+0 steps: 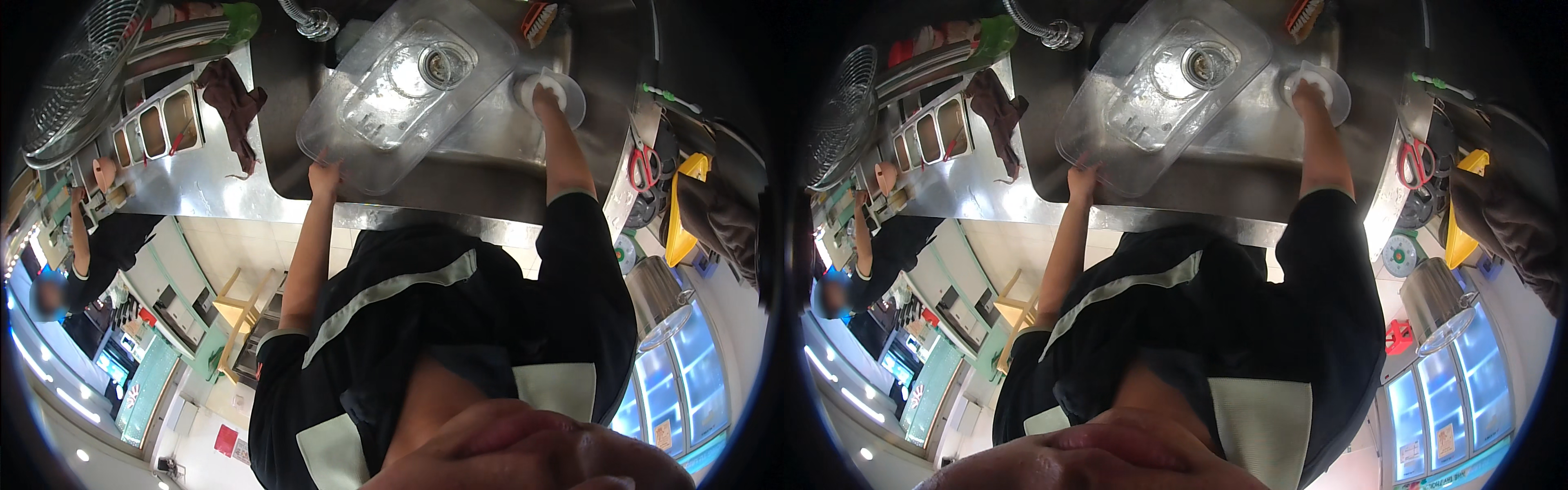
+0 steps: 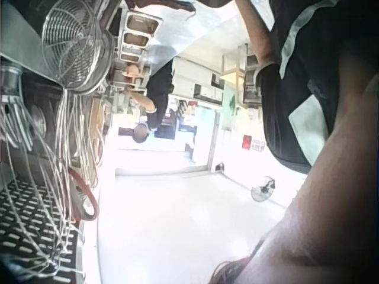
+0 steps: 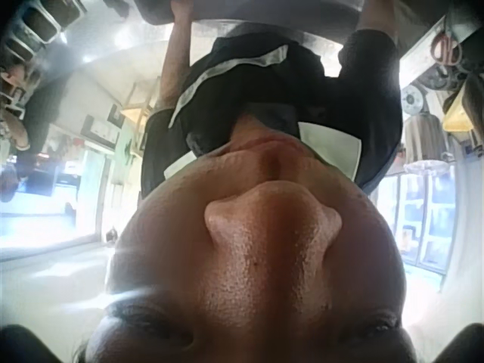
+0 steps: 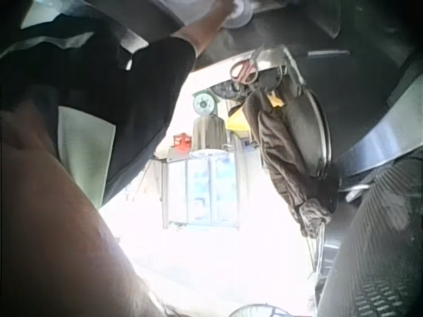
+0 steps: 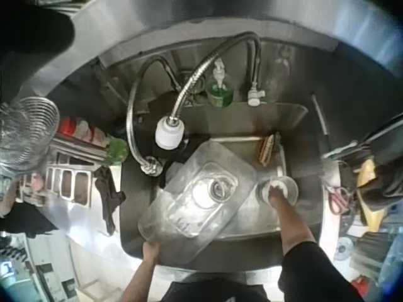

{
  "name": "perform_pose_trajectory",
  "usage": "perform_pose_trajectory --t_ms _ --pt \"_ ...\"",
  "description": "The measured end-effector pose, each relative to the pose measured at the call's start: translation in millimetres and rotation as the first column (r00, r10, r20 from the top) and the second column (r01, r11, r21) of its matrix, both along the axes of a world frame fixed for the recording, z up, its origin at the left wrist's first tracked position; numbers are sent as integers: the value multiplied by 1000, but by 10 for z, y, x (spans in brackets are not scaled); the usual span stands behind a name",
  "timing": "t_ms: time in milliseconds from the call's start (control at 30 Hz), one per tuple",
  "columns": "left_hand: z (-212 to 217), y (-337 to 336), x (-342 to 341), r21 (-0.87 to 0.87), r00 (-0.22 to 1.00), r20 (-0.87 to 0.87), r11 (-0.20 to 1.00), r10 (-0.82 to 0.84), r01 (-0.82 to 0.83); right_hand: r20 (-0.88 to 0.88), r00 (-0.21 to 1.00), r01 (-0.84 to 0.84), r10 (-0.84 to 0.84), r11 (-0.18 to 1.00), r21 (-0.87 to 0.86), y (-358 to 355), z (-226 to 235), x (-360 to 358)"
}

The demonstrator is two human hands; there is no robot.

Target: The person washes a yellow plastic lid and a clear plastic container in a stainless steel sink. They rinse the items under running water, scrub them with a sponge, and rinse them again before placing them aside.

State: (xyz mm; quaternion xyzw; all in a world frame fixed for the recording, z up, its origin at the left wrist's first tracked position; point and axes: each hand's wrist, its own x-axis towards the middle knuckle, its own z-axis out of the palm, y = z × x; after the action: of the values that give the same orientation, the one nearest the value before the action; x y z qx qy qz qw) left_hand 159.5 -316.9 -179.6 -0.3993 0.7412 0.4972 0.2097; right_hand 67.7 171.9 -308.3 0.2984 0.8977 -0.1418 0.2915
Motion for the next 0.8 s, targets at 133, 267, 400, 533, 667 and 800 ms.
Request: perform_pose_trajectory --t_ms 133,267,400,533,667,800 --pt "-85 -26 38 40 999 -27 999 26 -25 1 1000 -2 2 973 -229 278 -382 -2" --pt "-83 -14 63 24 999 -30 999 24 -23 165 950 312 -265 834 -456 251 53 -98" --pt "-111 -36 33 -50 993 19 992 -117 117 107 975 222 -194 864 -452 331 275 -68" --pt "-124 -74 33 -171 978 32 963 -206 208 25 1000 5 5 929 -369 365 137 -2" --pt "97 -50 -33 -411 914 61 825 -400 388 82 964 253 -251 789 -560 385 -27 45" --pt "1060 360 -302 -626 808 200 563 -553 540 -25 931 281 -364 760 -586 386 -104 56"
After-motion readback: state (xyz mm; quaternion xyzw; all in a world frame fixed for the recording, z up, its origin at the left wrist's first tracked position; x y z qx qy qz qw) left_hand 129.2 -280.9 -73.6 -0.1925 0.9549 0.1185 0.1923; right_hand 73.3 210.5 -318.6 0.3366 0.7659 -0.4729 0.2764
